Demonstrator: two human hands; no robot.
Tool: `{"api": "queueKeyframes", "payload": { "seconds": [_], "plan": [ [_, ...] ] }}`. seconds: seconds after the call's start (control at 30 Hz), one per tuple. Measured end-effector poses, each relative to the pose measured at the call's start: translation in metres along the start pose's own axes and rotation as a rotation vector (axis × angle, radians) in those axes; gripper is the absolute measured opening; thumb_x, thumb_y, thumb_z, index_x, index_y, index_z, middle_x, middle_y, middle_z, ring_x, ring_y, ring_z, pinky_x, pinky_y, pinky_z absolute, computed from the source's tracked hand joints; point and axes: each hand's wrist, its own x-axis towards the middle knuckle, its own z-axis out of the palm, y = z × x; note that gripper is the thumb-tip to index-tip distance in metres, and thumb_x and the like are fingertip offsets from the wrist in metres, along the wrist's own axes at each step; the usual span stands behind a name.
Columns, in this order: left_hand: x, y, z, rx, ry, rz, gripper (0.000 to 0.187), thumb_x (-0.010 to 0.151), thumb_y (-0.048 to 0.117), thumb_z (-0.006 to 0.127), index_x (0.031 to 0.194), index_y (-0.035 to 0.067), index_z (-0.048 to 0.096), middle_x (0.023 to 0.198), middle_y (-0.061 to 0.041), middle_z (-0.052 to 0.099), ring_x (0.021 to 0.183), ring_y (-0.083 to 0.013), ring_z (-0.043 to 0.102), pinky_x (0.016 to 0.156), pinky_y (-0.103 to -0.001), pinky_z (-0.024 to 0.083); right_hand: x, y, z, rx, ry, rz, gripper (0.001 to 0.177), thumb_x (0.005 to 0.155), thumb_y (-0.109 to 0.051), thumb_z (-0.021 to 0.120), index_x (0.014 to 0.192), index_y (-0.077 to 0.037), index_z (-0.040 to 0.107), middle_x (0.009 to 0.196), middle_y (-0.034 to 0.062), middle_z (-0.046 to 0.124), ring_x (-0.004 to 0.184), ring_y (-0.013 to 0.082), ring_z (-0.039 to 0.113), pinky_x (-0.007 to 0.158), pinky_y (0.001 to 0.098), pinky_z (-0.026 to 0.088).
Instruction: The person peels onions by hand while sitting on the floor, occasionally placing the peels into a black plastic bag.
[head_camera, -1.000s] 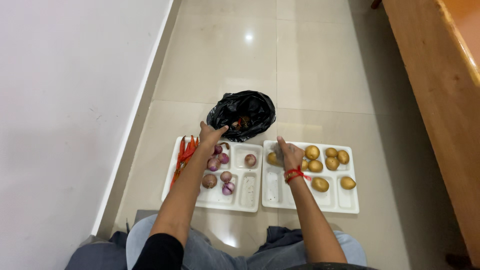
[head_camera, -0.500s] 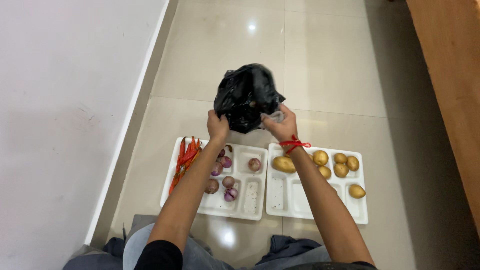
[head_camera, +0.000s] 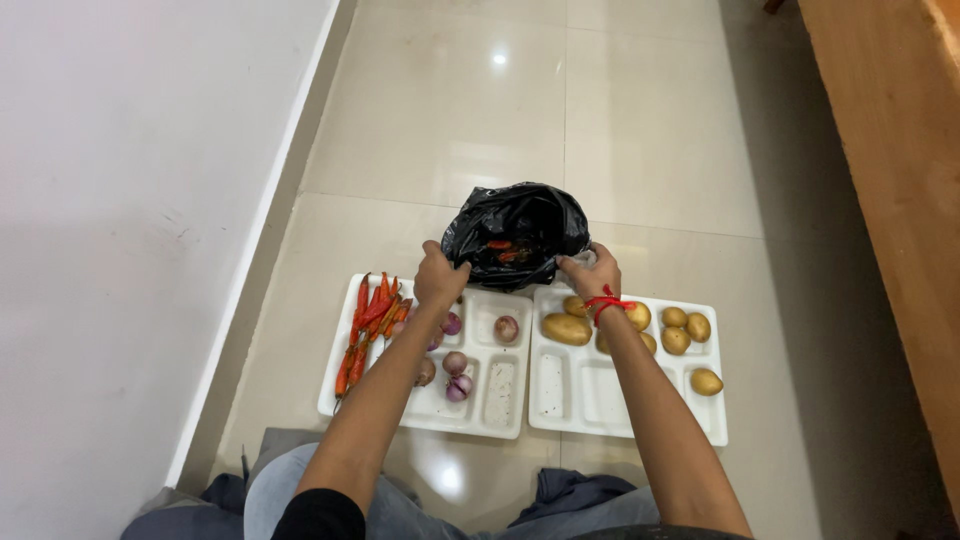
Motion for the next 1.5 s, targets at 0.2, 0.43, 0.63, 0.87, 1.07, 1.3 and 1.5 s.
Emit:
{"api": "queueKeyframes", "payload": {
  "seconds": [0.2,0.43,0.63,0.87,1.07,1.3,1.5],
  "plan": [
    [-0.018,0.026,-0.012,0.336,0.530,0.846,0.042,0.069,0.018,0.077,0.108,0.010,0.064,0.102,-0.011,0.068,0.093,-0.0301,0.062,0.072,-0.046,0.051,-0.047,-0.026,-0.025,-0.151,0.274,-0.442,0.042,0.086,-0.020,0.078,0.122,-0.002,0.065,0.112,0.0155,0.065,0.096,0.0315,0.067,0.080,0.0407,0.054],
    [0.052,0.010,0.073,0.431,0.007,0.780,0.017,0.088,0.005,0.063,0.099,0.010,0.075,0.104,-0.010,0.074,0.095,-0.0317,0.071,0.077,-0.044,0.058,-0.052,-0.067,-0.021,-0.010,0.038,-0.433,0.024,0.089,-0.018,0.077,0.108,-0.004,0.073,0.106,0.0110,0.066,0.092,0.0247,0.069,0.079,0.0352,0.056],
    [0.088,-0.004,0.125,0.640,-0.010,0.583,0.017,0.089,0.006,0.064,0.098,0.011,0.077,0.106,-0.011,0.073,0.092,-0.0309,0.074,0.074,-0.042,0.060,-0.065,-0.014,-0.017,0.296,-0.060,-0.120,0.026,0.092,-0.019,0.074,0.111,-0.004,0.070,0.103,0.0069,0.070,0.088,0.0131,0.068,0.077,0.0270,0.056],
    [0.061,0.012,0.114,0.626,0.104,0.557,0.014,0.087,0.006,0.065,0.096,0.008,0.076,0.105,-0.014,0.072,0.087,-0.0306,0.075,0.068,-0.041,0.061,-0.108,0.025,-0.015,0.388,-0.050,0.008,0.029,0.091,-0.020,0.074,0.114,-0.004,0.069,0.101,0.0061,0.072,0.087,0.0114,0.067,0.075,0.0249,0.056],
    [0.009,0.033,0.061,0.303,0.162,0.478,0.014,0.091,0.014,0.067,0.097,0.004,0.076,0.091,-0.018,0.073,0.080,-0.0369,0.072,0.069,-0.046,0.057,-0.137,0.025,-0.011,0.513,-0.031,0.140,0.029,0.091,-0.018,0.073,0.116,-0.004,0.070,0.098,0.0073,0.071,0.080,0.0123,0.064,0.063,0.0250,0.053],
    [-0.048,0.005,0.007,-0.482,-0.064,0.092,0.020,0.086,0.009,0.070,0.103,-0.002,0.075,0.077,-0.009,0.073,0.068,-0.0176,0.070,0.065,-0.031,0.054,-0.176,0.036,-0.013,0.831,-0.139,0.183,0.041,0.088,-0.008,0.060,0.130,-0.009,0.063,0.116,0.0077,0.068,0.090,0.0139,0.065,0.068,0.0279,0.053],
    [-0.115,-0.054,-0.021,-0.680,-0.312,-0.059,0.025,0.092,0.005,0.064,0.114,-0.002,0.073,0.088,0.001,0.064,0.071,-0.0077,0.058,0.060,-0.025,0.046,-0.210,0.023,0.017,0.417,-0.112,-0.305,0.044,0.092,-0.001,0.064,0.135,-0.005,0.064,0.126,0.0119,0.061,0.114,0.0216,0.062,0.098,0.0303,0.051]
  ]
}}
